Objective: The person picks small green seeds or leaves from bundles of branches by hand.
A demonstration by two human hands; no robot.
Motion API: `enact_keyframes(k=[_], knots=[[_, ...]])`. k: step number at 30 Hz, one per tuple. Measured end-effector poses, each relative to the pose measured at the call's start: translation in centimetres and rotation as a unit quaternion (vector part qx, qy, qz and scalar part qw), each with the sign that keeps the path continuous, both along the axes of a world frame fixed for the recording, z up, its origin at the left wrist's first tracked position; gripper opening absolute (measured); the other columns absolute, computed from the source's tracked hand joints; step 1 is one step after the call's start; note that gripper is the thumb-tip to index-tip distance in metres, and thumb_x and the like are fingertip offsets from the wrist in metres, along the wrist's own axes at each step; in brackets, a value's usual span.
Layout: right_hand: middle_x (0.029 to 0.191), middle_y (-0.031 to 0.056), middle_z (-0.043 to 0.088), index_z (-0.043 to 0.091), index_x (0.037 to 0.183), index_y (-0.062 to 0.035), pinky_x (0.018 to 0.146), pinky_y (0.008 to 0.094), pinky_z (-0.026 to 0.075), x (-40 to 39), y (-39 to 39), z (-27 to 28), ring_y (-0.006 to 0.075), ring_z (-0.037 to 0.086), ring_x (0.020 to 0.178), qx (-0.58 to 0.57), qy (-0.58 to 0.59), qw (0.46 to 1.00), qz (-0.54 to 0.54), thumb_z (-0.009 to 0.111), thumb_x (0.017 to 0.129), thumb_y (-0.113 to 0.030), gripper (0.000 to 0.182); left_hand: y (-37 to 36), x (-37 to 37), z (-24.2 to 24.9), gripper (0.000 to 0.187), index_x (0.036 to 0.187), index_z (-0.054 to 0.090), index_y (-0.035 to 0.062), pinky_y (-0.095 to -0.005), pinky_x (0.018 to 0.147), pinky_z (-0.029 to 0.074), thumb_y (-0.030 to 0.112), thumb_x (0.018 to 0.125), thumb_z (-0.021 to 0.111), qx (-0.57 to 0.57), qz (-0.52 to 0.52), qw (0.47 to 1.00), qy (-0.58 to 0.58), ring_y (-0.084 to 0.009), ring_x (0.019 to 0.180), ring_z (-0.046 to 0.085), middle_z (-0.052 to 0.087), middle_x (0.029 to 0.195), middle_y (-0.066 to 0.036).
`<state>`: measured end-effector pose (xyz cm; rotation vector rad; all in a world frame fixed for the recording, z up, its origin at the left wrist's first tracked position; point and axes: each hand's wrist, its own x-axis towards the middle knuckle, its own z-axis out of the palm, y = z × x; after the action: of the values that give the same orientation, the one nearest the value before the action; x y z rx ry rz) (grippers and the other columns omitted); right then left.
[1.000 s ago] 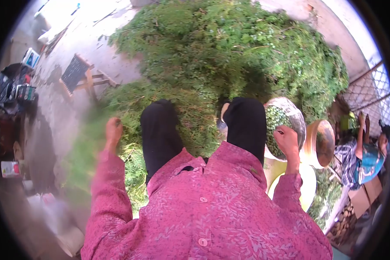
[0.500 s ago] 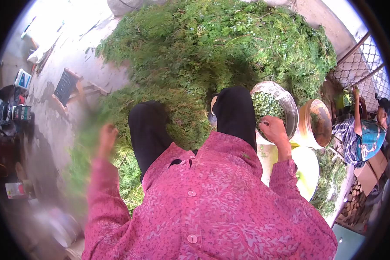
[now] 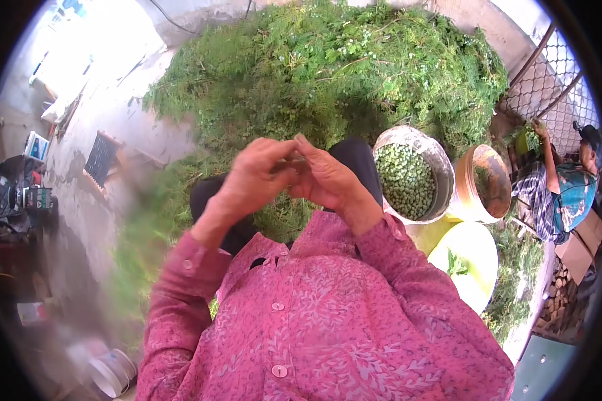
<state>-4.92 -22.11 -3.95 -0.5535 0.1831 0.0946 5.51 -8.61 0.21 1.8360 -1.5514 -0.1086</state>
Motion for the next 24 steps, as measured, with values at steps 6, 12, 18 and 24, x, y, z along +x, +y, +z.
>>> enact_keyframes(k=[6, 12, 18, 24], knots=[[0.089, 0.0095, 0.058, 0.054, 0.101, 0.0003, 0.041, 0.0152, 0.037, -3.9, -5.3, 0.2, 0.0099, 0.052, 0.061, -0.095, 0.153, 0.974, -0.141, 0.050, 0.089, -0.037, 0.039, -2.2, -0.1, -1.2, 0.047, 0.115, 0.053, 0.0047, -0.0356, 0.084, 0.044, 0.010, 0.070, 0.067, -0.050, -0.006, 0.999, 0.016, -0.0264, 0.095, 0.055, 0.058, 0.104, -0.013], [0.082, 0.0121, 0.063, 0.059, 0.101, -0.0004, 0.061, 0.0307, 0.049, -9.4, -17.0, -3.1, 0.0194, 0.061, 0.069, -0.688, 0.296, 0.606, -0.267, 0.061, 0.080, -0.030, 0.037, -1.3, 5.0, -1.8, 0.034, 0.108, 0.058, 0.0030, -0.0236, 0.067, 0.047, 0.011, 0.076, 0.066, -0.039, 0.131, 0.977, 0.165, -0.0101, 0.076, 0.056, 0.062, 0.092, -0.005], [0.096, 0.0180, 0.063, 0.061, 0.101, -0.0005, 0.078, 0.0359, 0.047, -2.9, -17.7, -2.9, 0.0305, 0.061, 0.087, -0.836, 0.245, 0.486, -0.069, 0.058, 0.075, -0.033, 0.042, -3.8, 9.3, -5.0, 0.031, 0.108, 0.058, -0.0001, -0.0228, 0.069, 0.047, 0.013, 0.081, 0.063, -0.058, 0.185, 0.931, 0.308, -0.0074, 0.077, 0.056, 0.062, 0.090, -0.004], [0.089, 0.0168, 0.063, 0.061, 0.097, 0.0000, 0.074, 0.0360, 0.047, 11.7, -16.8, -10.8, 0.0293, 0.061, 0.083, -0.772, 0.102, 0.612, 0.134, 0.059, 0.073, -0.030, 0.038, -6.4, 12.4, -9.5, 0.028, 0.103, 0.059, -0.0027, -0.0252, 0.068, 0.048, 0.015, 0.081, 0.062, -0.123, 0.215, 0.872, 0.422, -0.0107, 0.079, 0.059, 0.065, 0.089, -0.009]])
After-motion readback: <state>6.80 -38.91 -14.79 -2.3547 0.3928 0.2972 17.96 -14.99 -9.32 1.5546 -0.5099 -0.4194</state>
